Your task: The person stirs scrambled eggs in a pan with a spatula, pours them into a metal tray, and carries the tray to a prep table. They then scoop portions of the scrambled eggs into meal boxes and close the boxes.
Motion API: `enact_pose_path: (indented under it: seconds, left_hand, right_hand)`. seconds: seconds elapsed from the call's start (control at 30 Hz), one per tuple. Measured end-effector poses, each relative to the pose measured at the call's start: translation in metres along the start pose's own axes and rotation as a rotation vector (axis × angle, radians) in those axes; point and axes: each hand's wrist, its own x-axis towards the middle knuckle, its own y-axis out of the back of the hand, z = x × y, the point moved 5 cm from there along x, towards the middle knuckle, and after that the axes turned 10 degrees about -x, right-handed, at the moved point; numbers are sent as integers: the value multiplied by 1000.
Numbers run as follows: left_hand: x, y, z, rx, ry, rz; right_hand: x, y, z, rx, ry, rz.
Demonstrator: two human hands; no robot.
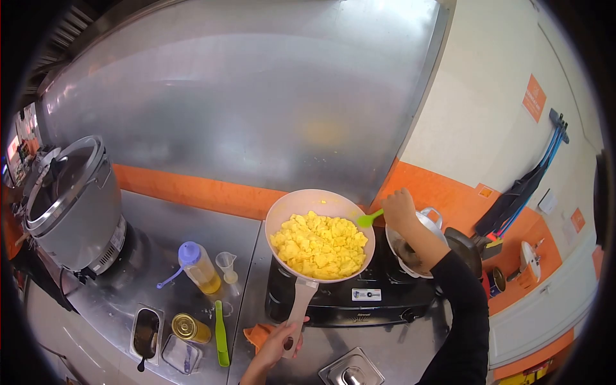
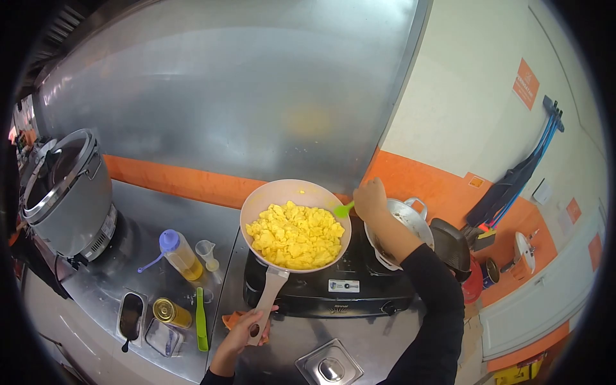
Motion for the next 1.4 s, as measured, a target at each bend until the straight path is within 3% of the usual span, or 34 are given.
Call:
enact_pose_path:
  seconds: [0.1, 0.2, 0.27, 0.4, 0.6, 0.63, 0.73, 0.87, 0.97, 1.17, 1.27, 1.4]
  left_hand:
    - [0, 1, -2, -17, -1, 9]
    - [0, -1, 0, -19, -7, 11]
    - [2, 0, 0, -27, -11, -13]
    - [3, 1, -5, -16, -17, -12]
    - [1, -10, -2, 27, -22, 9]
    - [2, -10, -3, 32, -16, 12]
    - [2, -8, -6, 26, 3, 20]
    - [-2, -12, -1, 41, -3, 82]
    - [-2, -11, 0, 66, 4, 70]
    - [0, -4, 0, 88, 20, 21]
    - [0, 4, -1, 84, 37, 29]
    - [-3, 1, 4, 76, 40, 55]
  right_hand:
    - [0, -19, -10, -48, 79, -123]
    - [2, -53, -38, 112, 48, -41]
    - [9, -69, -51, 202, -11, 128]
    - [12, -44, -63, 327, -35, 268]
    - [-21, 35, -89, 252, 217, 485]
    - [-32, 53, -90, 225, 278, 474]
    - [-35, 66, -83, 194, 199, 407]
    - [2, 25, -43, -19, -151, 82]
    - [24, -26, -45, 121, -186, -54]
    - [47, -62, -84, 490, -232, 147]
    - [42, -22, -90, 568, -124, 281]
    - [20, 30, -92, 446, 39, 441]
